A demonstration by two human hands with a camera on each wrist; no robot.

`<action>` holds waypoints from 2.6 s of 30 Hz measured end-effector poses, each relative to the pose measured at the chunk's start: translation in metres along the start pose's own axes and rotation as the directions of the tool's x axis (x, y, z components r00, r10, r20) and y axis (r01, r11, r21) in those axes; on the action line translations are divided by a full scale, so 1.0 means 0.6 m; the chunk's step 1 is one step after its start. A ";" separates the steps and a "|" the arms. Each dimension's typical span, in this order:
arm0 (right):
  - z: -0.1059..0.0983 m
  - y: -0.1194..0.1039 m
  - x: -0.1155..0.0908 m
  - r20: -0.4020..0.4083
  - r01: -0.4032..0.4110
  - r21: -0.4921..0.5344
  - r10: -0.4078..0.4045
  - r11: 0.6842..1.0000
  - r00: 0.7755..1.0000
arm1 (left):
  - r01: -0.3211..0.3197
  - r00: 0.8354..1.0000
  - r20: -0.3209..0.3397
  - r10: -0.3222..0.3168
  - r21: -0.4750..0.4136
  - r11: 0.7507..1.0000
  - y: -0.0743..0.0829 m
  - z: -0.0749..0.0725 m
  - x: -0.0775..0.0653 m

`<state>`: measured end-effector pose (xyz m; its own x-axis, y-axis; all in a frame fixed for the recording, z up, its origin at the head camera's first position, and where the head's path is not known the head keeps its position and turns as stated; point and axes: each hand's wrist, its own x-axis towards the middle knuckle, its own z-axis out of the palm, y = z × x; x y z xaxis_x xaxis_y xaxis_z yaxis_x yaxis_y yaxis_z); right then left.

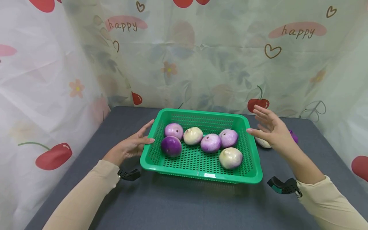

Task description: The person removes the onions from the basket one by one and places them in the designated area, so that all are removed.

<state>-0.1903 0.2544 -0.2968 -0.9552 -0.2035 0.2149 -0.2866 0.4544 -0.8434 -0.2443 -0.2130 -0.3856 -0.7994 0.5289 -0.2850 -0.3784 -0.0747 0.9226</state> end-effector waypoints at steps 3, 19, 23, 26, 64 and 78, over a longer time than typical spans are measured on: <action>0.031 0.000 -0.001 0.064 0.008 0.032 -0.010 0.999 0.998 | 0.001 1.000 0.004 -0.001 -0.003 1.000 -0.001 0.000 0.001; 0.108 0.037 0.006 0.321 -0.065 -0.008 0.064 0.998 0.945 | 0.005 1.000 -0.006 -0.005 -0.011 1.000 0.000 0.001 0.002; 0.111 0.035 0.007 0.349 -0.071 -0.034 0.079 0.997 0.934 | 0.003 1.000 -0.003 -0.003 -0.010 1.000 0.000 0.001 0.002; 0.113 0.035 0.008 0.382 -0.069 -0.039 0.079 0.997 0.921 | 0.002 1.000 0.002 -0.002 -0.010 1.000 0.001 0.000 0.001; 0.166 0.055 0.007 0.629 0.017 -0.226 0.133 0.974 0.766 | -0.003 1.000 0.019 0.003 -0.021 1.000 0.004 -0.002 -0.002; 0.166 0.054 0.006 0.625 0.001 -0.234 0.150 0.972 0.766 | 0.001 1.000 0.019 -0.001 -0.024 1.000 0.003 0.001 0.000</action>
<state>-0.1958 0.1821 -0.3726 -0.7282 -0.6301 -0.2696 -0.2969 0.6446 -0.7046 -0.2445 -0.2128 -0.3839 -0.7899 0.5451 -0.2809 -0.3906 -0.0941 0.9157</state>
